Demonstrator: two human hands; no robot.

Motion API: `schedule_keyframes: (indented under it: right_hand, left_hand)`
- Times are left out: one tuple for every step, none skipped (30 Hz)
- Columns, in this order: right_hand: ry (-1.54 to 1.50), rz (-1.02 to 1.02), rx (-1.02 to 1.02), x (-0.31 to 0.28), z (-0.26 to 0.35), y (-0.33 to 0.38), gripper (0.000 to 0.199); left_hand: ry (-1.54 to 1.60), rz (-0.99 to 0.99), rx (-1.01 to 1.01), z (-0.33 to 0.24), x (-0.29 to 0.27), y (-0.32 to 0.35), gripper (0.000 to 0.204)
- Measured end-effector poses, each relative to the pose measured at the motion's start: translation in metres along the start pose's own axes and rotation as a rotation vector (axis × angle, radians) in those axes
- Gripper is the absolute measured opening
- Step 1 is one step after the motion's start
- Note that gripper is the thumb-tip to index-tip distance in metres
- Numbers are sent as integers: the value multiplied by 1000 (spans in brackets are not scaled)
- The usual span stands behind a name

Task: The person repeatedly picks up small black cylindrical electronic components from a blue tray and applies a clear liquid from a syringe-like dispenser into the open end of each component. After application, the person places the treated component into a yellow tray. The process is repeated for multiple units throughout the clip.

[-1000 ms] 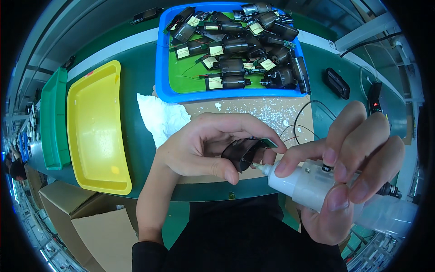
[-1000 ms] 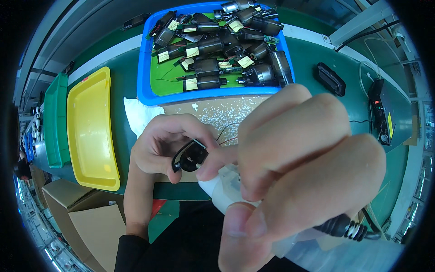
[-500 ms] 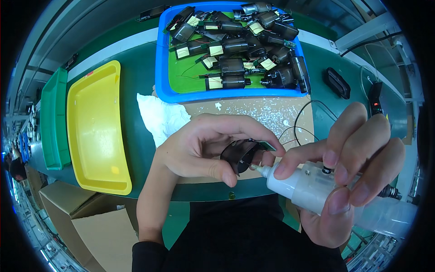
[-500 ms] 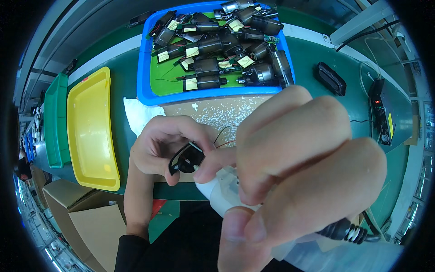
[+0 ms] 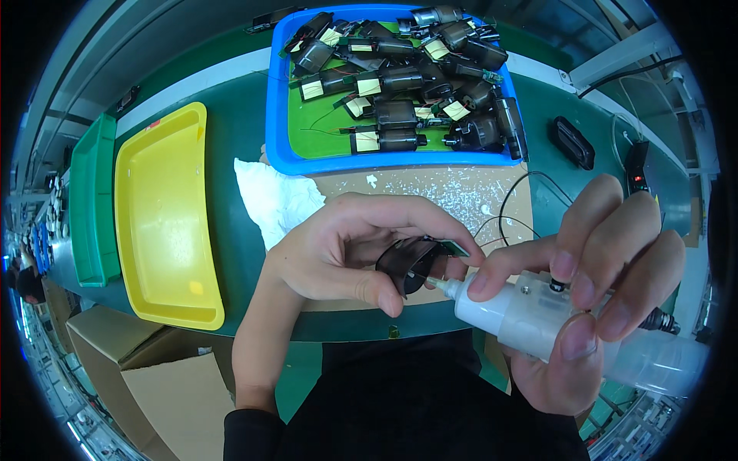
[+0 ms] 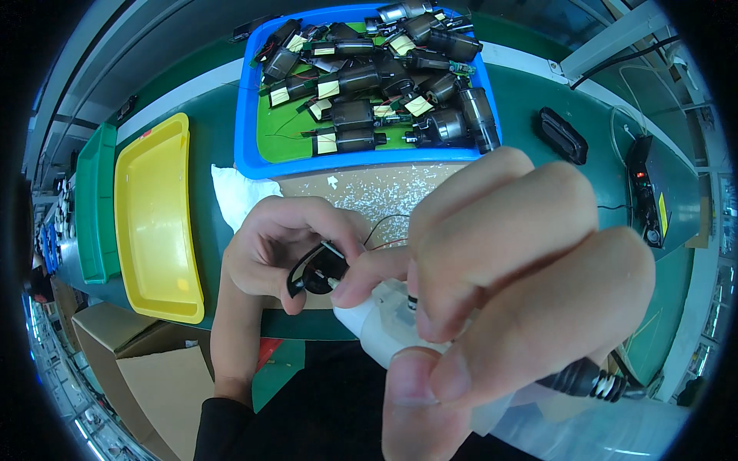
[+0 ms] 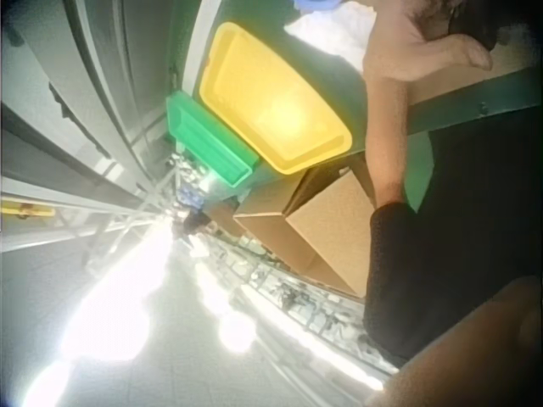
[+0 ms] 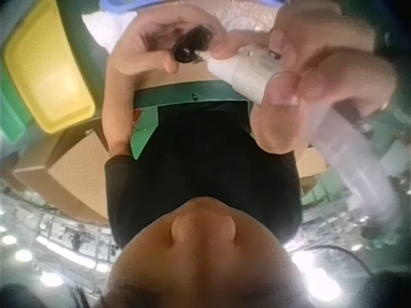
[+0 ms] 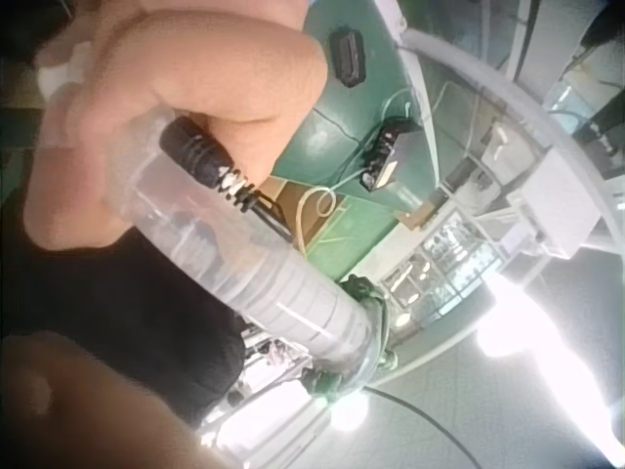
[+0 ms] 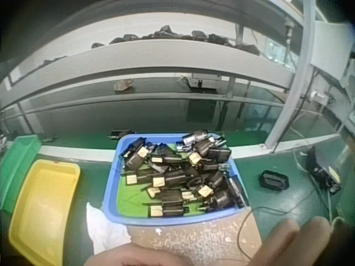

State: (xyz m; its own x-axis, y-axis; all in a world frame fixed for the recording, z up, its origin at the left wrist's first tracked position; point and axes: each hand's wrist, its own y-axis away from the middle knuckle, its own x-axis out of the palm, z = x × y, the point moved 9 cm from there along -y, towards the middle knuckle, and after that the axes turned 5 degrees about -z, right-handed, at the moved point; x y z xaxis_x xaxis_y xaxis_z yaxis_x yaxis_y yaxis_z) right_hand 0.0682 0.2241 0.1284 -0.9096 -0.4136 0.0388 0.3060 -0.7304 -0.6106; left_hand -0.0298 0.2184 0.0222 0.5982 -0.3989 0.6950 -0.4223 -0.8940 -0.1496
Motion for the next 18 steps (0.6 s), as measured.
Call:
schedule_keyframes:
  right_hand:
    - [-7,-32,0,0,-1,1,17]
    - [-15,-65,1,-1,-1,3,17]
    - [-18,-107,3,-1,0,5,17]
    - [-51,-142,-3,-3,1,5,17]
    - [-83,-177,-7,-4,1,6,18]
    - [-147,-203,-22,-6,1,6,18]
    - [-212,-227,-35,-6,2,6,19]
    - [-219,-243,-34,-6,3,6,19]
    - [-221,-267,-37,-11,5,6,20]
    - [-224,-290,-40,-16,7,5,20]
    - [-182,-281,-25,-17,6,4,21]
    - [-144,-282,-16,-23,7,3,23]
    - [-97,-315,6,-29,2,6,24]
    - [-43,-347,28,-33,0,10,25]
    - [7,-372,80,-35,-7,12,27]
    - [-15,-276,126,-30,-22,15,26]
    - [-12,-195,163,-31,-32,20,25]
    - [13,-147,210,-29,-44,25,25]
  left_hand:
    - [-1,0,0,0,0,0,59]
    - [-2,0,0,0,-1,0,59]
    - [-4,2,-7,1,0,0,59]
    - [-6,3,-12,1,0,0,59]
    - [-8,3,-16,1,0,1,59]
    - [-30,-4,7,-1,-3,2,58]
    - [-52,-13,33,-2,-7,4,58]
    - [-75,-24,60,-5,-9,6,58]
    - [-213,-61,114,-14,-12,5,57]
    - [-351,-100,169,-28,-16,8,57]
    - [-489,-140,224,-45,-20,11,57]
    - [-850,-105,221,-68,-17,15,45]
    - [-1140,-289,194,-88,-24,28,41]
    - [-1382,-446,256,-106,-26,40,40]
    - [-1574,-599,171,-123,-34,58,40]
    - [-1764,-761,150,-141,-40,85,40]
    - [-1850,-868,101,-153,-53,104,38]
    - [-1836,-1009,-7,-161,-68,125,39]
